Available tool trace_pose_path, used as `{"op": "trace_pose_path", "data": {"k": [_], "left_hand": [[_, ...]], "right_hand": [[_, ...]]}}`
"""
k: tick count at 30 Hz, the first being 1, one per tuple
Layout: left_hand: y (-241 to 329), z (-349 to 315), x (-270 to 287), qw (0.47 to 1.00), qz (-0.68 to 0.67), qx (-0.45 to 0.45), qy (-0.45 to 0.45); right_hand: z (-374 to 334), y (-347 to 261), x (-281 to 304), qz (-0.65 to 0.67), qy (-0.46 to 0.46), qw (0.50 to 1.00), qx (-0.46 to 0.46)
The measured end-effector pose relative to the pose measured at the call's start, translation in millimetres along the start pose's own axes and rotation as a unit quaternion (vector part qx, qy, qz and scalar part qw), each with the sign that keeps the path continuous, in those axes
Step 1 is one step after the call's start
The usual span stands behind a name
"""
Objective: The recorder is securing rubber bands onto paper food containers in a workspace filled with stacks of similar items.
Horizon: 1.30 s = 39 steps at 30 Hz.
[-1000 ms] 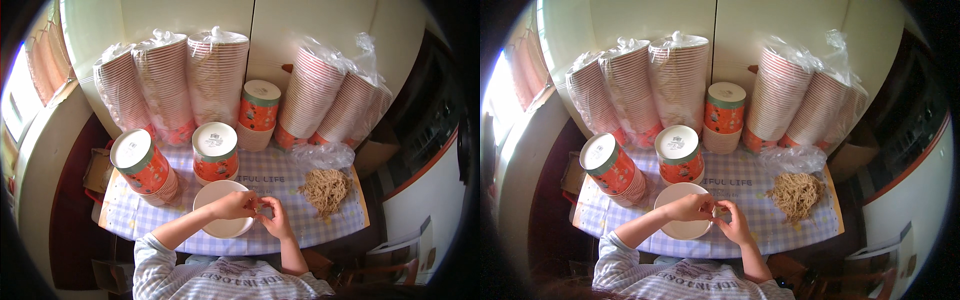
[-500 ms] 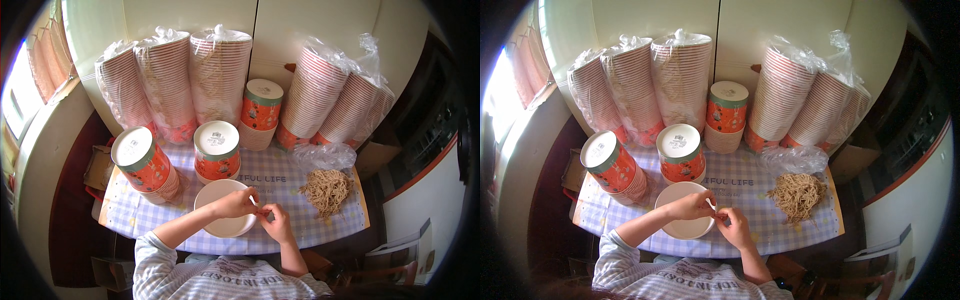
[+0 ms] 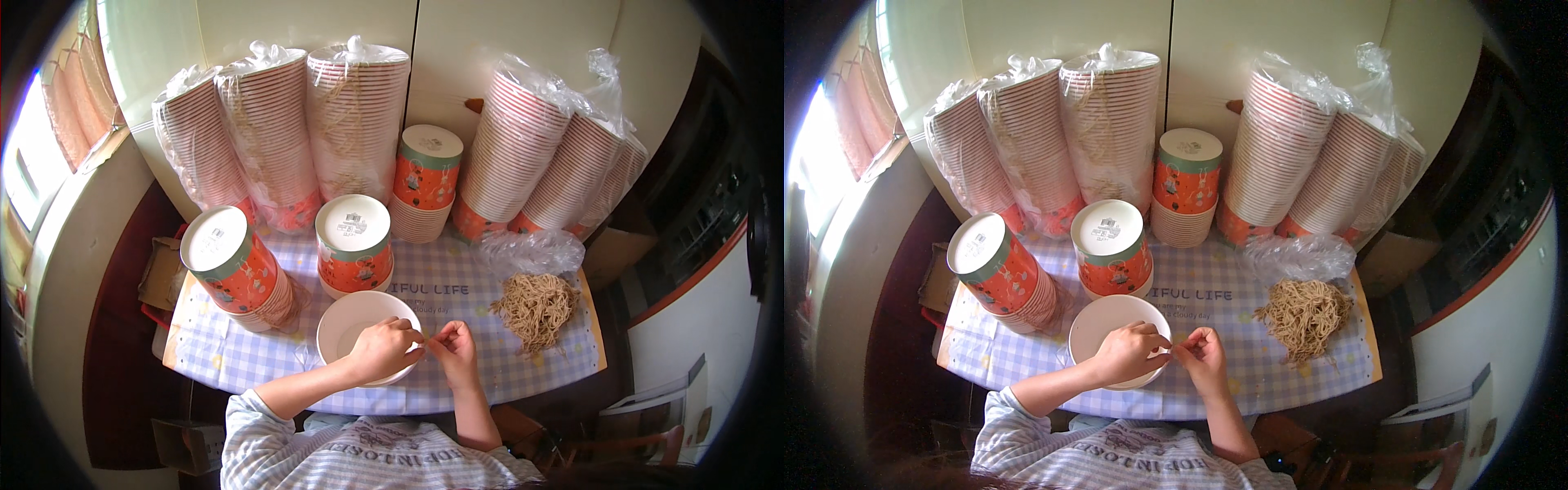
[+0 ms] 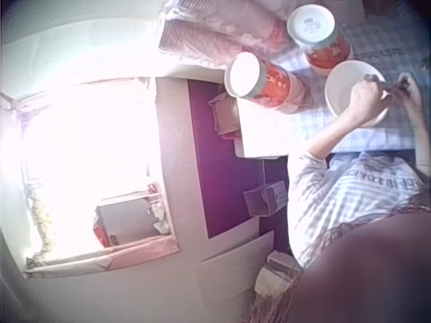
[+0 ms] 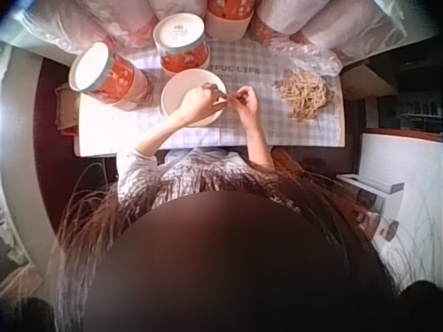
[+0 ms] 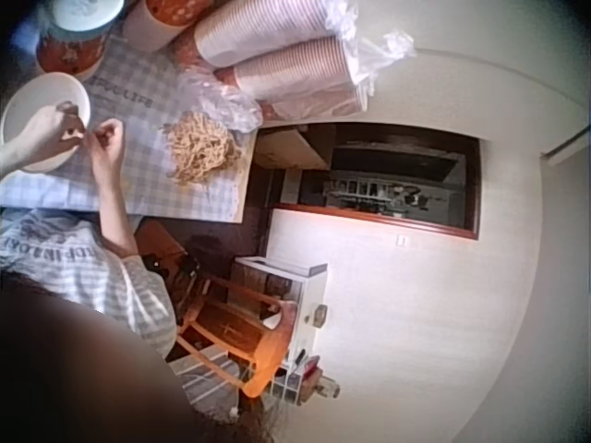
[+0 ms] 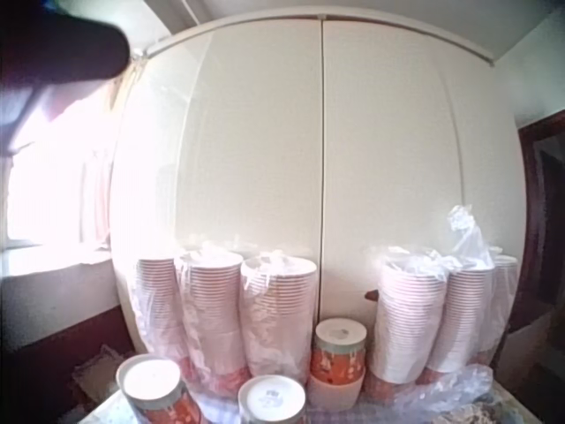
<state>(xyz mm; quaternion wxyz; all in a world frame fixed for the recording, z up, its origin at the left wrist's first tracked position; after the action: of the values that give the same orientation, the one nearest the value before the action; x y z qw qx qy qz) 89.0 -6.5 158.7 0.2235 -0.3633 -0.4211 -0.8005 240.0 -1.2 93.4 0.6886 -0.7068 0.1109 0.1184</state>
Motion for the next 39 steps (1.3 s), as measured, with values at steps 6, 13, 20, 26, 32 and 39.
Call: {"op": "trace_pose_path", "data": {"k": [6, 13, 20, 26, 32, 39], "left_hand": [[0, 0, -7, 0.999, 0.032, 0.005, -0.001], [0, 0, -2, 0.998, 0.066, 0.003, 0.013], [-7, -2, -6, 0.999, 0.01, 0.032, -0.015], [-7, -3, -6, 0.998, -0.059, -0.011, 0.024], [-6, 1, -4, 0.995, -0.095, 0.023, -0.007], [-9, 3, -3, 0.989, -0.13, 0.067, -0.016]], "right_hand": [[0, 4, 1, 0.04, -0.015, 0.999, 0.0], [-2, 3, 1, 0.043, -0.007, 0.999, 0.005], [-4, 3, 1, 0.036, -0.005, 0.999, 0.005], [-4, 5, 1, 0.022, -0.011, 1.0, 0.006], [-4, 7, 2, 0.029, -0.017, 0.999, 0.021], [-5, 8, 0, 0.017, -0.016, 0.999, 0.024]]}}
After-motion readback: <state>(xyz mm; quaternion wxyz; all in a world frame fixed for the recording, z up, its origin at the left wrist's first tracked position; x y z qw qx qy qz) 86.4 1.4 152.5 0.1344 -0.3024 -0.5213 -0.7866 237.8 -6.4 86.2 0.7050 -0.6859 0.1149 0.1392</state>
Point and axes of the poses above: each hand's wrist, its own z-axis towards the middle knuckle, its own x-axis out of the back of the hand, y = z × x, the point moved 3 cm from there along z, towards the middle knuckle, and after that the axes turned 6 degrees about y, right-handed, at the moved point
